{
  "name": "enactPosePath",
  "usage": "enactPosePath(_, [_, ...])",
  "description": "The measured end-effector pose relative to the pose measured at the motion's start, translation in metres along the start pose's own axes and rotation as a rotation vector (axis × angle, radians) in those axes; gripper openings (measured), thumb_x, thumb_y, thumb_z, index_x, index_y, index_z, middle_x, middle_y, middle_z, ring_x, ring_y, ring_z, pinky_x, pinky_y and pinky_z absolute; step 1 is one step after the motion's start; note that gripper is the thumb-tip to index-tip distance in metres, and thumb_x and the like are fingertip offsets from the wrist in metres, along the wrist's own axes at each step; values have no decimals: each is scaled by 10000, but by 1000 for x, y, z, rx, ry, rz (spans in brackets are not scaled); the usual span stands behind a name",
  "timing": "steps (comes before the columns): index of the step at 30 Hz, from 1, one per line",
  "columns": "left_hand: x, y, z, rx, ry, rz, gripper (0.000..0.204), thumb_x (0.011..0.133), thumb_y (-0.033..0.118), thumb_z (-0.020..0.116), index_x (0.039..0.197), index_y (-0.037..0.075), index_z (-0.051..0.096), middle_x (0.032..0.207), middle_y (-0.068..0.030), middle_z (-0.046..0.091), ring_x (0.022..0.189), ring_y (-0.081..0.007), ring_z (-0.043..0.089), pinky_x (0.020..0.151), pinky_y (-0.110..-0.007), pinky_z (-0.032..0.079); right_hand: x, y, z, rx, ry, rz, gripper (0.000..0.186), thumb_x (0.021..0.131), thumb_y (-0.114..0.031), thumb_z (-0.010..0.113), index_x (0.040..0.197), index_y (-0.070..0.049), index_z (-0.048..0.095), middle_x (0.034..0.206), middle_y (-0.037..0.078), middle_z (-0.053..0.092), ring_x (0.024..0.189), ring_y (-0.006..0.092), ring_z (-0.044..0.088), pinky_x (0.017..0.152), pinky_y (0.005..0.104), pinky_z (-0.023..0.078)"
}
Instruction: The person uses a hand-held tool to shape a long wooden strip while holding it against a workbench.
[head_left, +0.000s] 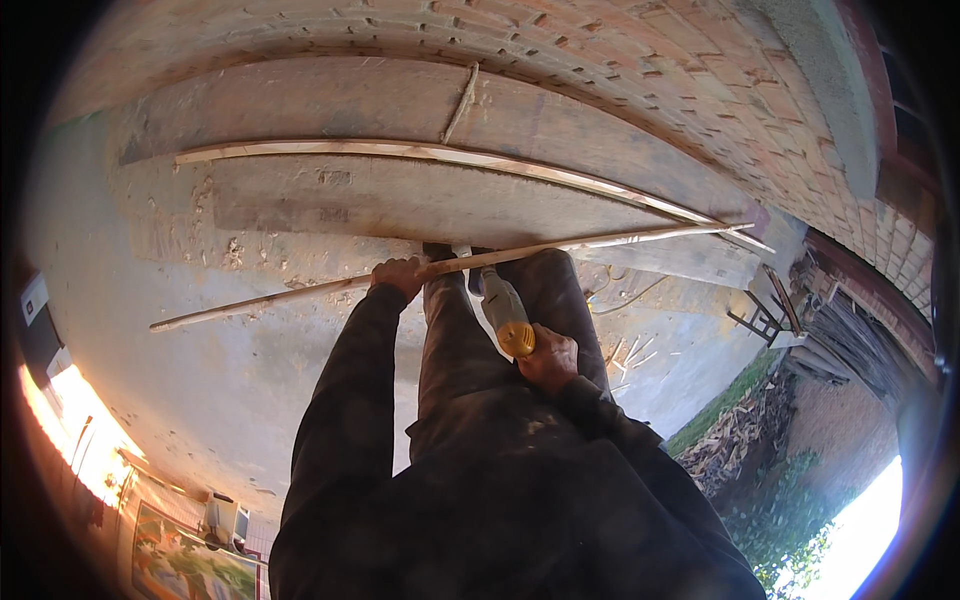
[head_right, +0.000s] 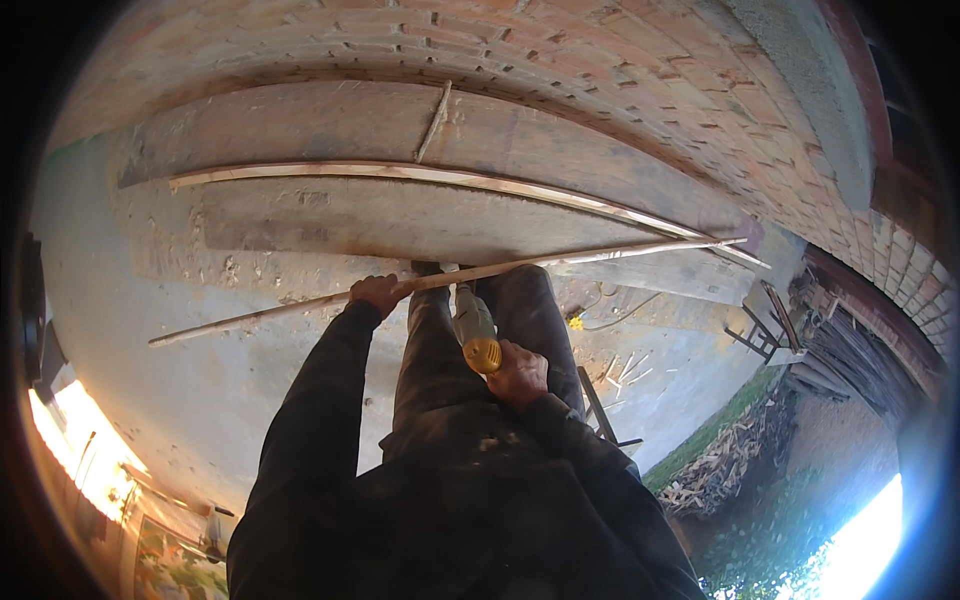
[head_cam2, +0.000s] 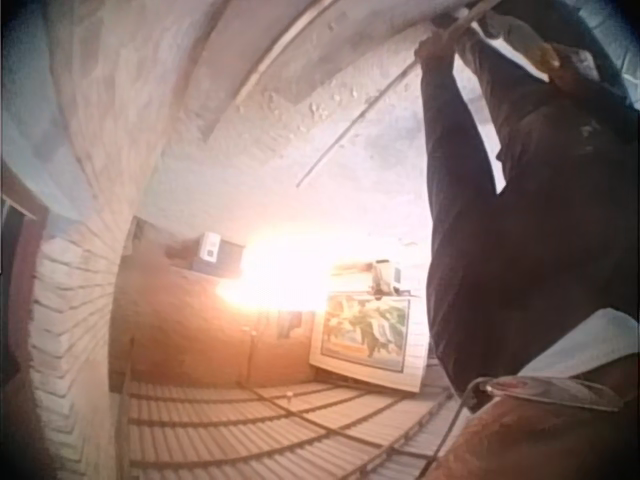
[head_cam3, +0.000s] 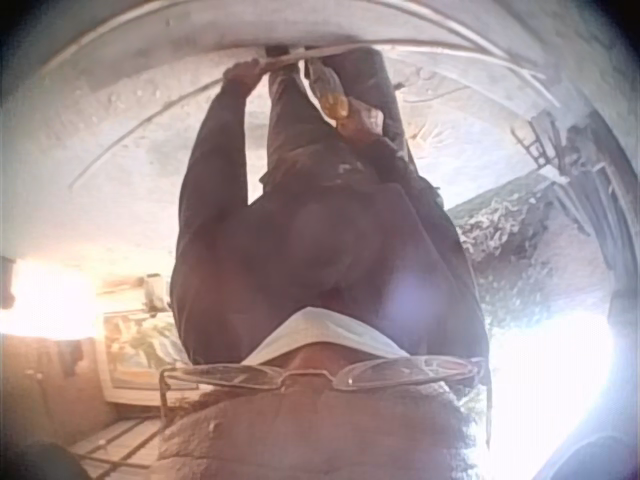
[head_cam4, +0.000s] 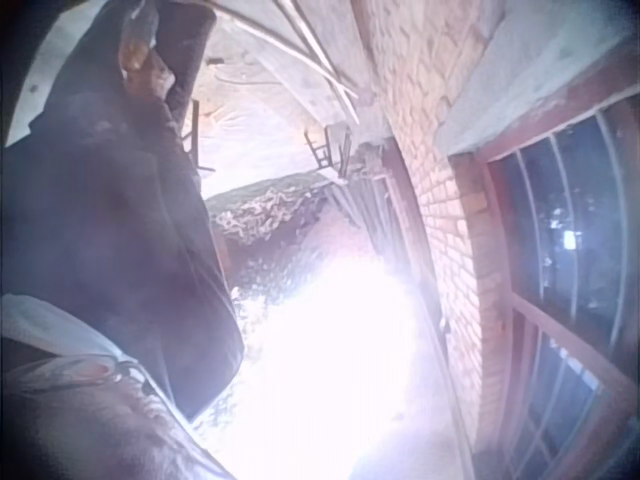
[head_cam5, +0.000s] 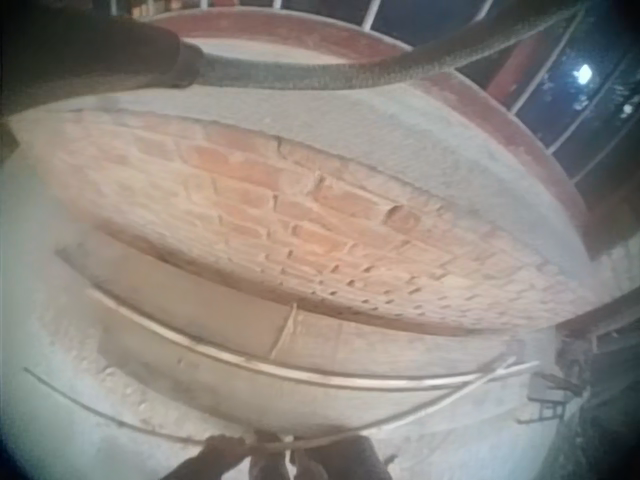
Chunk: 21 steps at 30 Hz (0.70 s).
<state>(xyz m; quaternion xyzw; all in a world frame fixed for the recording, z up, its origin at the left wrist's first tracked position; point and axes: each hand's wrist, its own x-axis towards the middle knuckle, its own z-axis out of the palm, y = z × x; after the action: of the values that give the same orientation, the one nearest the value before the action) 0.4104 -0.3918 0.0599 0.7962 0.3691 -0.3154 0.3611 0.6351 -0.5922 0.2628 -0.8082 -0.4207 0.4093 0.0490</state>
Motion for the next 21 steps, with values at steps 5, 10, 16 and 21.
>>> enactPosePath(5, [1, 0, 5, -12, 54, 16, 737, 968, 738, 346, 1049, 89, 686, 967, -181, 741, 933, -374, 701, 845, -522, 535, -10, 7, -2, -16, -8, -13, 279, 760, -275, 741, 957, -123, 614, 884, 111, 690, 834, 367, 686, 701, 511, 525])
enactPosePath(10, [9, -11, 20, 42, 69, 54, 688, 983, 714, 348, 1039, 111, 674, 986, -165, 741, 930, -373, 698, 842, -524, 533, -30, -5, -24, 21, -73, 6, 315, 776, -288, 741, 1034, -137, 641, 910, 116, 702, 848, 375, 692, 730, 500, 545])
enactPosePath(16, [-3, 0, -10, 26, 29, 31, 568, 979, 660, 450, 1014, 142, 681, 964, -143, 741, 928, -356, 696, 823, -513, 531, -46, -8, -58, 172, -35, 86, 357, 811, -333, 769, 1083, -124, 672, 961, 149, 733, 886, 379, 714, 755, 484, 570])
enactPosePath(21, [-24, 6, -39, -18, 89, 117, 489, 932, 624, 573, 1032, 159, 687, 963, -135, 740, 937, -342, 697, 812, -506, 527, -75, 24, -75, 54, -84, 150, 382, 824, -365, 785, 1107, -127, 690, 908, 173, 741, 898, 393, 723, 767, 476, 576])
